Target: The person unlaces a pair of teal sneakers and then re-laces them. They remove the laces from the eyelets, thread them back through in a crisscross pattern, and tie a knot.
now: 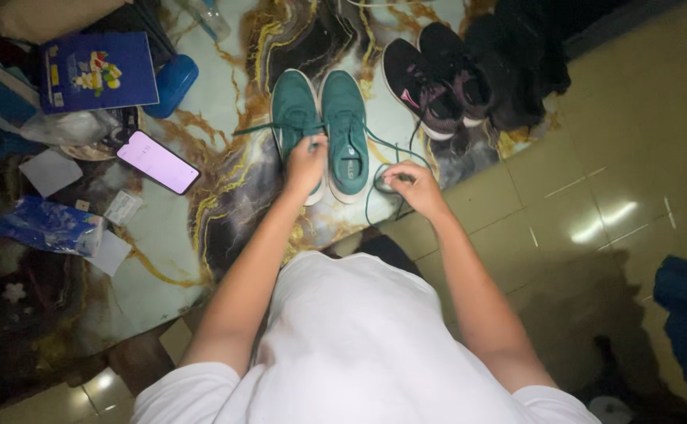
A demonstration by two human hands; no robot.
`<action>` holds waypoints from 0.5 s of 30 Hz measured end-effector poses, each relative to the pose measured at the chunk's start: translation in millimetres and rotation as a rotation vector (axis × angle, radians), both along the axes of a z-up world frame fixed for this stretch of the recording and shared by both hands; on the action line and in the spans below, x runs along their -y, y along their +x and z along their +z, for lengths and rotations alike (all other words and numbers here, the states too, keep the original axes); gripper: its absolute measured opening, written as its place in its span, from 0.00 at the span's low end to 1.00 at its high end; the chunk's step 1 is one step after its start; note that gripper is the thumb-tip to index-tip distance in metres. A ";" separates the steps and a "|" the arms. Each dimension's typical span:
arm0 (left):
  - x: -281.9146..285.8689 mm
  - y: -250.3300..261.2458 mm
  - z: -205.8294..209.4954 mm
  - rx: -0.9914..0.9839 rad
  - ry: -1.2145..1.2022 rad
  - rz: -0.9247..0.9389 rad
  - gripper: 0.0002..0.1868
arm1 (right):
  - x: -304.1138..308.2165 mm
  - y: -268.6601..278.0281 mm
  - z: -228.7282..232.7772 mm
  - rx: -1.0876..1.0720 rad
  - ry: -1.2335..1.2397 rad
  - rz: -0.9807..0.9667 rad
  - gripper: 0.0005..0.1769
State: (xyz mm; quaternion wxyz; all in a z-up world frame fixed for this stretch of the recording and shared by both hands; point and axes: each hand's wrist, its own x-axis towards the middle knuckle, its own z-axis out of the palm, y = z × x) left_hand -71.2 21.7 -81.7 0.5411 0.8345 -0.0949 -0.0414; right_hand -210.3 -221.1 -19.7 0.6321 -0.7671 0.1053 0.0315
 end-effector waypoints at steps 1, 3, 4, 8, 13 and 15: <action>5.2 3.2 -1.7 -0.065 0.041 -0.031 0.12 | 2.5 10.3 -0.5 -0.002 0.007 -0.005 0.06; 15.0 13.6 2.9 -0.192 0.125 -0.091 0.16 | 7.9 35.3 -1.5 -0.003 0.028 -0.010 0.07; 17.2 17.7 5.9 -0.116 0.153 -0.132 0.17 | 10.2 46.6 -3.3 0.032 -0.072 0.028 0.07; 23.6 33.9 24.4 -0.031 0.342 -0.271 0.21 | 8.4 96.9 -6.9 0.010 -0.253 0.081 0.08; 30.8 41.3 42.4 -0.126 0.469 -0.317 0.23 | -0.8 158.8 -2.4 0.163 -0.578 0.323 0.05; 34.6 41.9 46.7 -0.166 0.485 -0.286 0.23 | -2.3 179.9 -3.6 0.183 -0.620 0.418 0.05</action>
